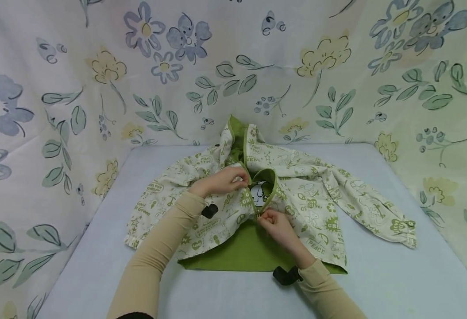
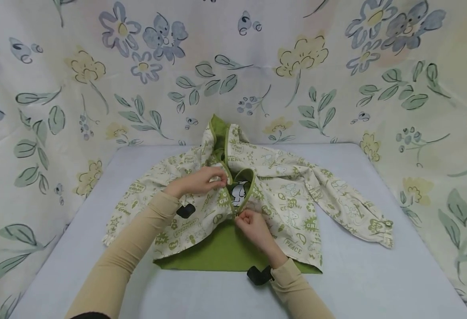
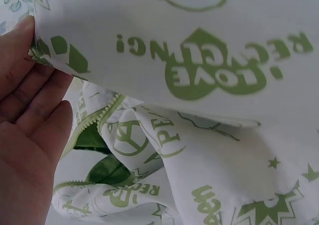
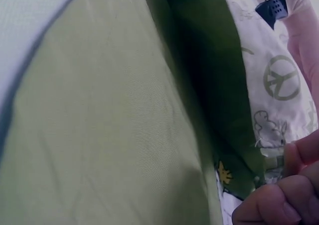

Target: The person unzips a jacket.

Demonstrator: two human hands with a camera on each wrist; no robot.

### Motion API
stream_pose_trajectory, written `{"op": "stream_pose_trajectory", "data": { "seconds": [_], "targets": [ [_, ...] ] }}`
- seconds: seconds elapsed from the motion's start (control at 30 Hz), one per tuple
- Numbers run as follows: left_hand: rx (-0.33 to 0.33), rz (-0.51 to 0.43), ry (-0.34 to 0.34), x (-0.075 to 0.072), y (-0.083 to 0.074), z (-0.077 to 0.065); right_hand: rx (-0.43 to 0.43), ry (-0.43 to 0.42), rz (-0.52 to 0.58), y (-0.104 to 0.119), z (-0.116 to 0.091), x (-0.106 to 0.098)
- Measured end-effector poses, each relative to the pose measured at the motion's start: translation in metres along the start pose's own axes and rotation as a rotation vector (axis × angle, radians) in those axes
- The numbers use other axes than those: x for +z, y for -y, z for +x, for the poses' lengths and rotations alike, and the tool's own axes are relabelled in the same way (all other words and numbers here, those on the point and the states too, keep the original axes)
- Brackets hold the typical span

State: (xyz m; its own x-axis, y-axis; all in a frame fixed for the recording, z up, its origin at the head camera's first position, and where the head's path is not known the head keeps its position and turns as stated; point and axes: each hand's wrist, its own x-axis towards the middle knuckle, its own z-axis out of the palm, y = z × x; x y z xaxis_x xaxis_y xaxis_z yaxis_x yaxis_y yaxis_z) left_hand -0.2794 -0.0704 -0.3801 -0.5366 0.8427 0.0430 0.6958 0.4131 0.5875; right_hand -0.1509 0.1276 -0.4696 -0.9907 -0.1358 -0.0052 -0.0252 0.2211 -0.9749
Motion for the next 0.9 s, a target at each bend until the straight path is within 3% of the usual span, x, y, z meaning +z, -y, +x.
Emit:
{"op": "stream_pose_trajectory", "data": {
  "seconds": [0.37, 0.63, 0.73, 0.9],
  "targets": [
    [0.024, -0.017, -0.008, 0.000, 0.001, -0.003, 0.029, 0.029, -0.043, 0.002, -0.001, -0.004],
    [0.035, -0.021, -0.018, 0.000, 0.004, -0.004, 0.027, 0.080, -0.053, 0.034, -0.014, -0.006],
    [0.020, -0.025, -0.036, -0.002, 0.004, -0.005, 0.027, 0.074, -0.058, 0.025, -0.012, -0.006],
    [-0.016, -0.006, -0.115, -0.012, 0.006, -0.010, -0.006, 0.090, -0.157, -0.006, -0.008, -0.009]
  ]
}}
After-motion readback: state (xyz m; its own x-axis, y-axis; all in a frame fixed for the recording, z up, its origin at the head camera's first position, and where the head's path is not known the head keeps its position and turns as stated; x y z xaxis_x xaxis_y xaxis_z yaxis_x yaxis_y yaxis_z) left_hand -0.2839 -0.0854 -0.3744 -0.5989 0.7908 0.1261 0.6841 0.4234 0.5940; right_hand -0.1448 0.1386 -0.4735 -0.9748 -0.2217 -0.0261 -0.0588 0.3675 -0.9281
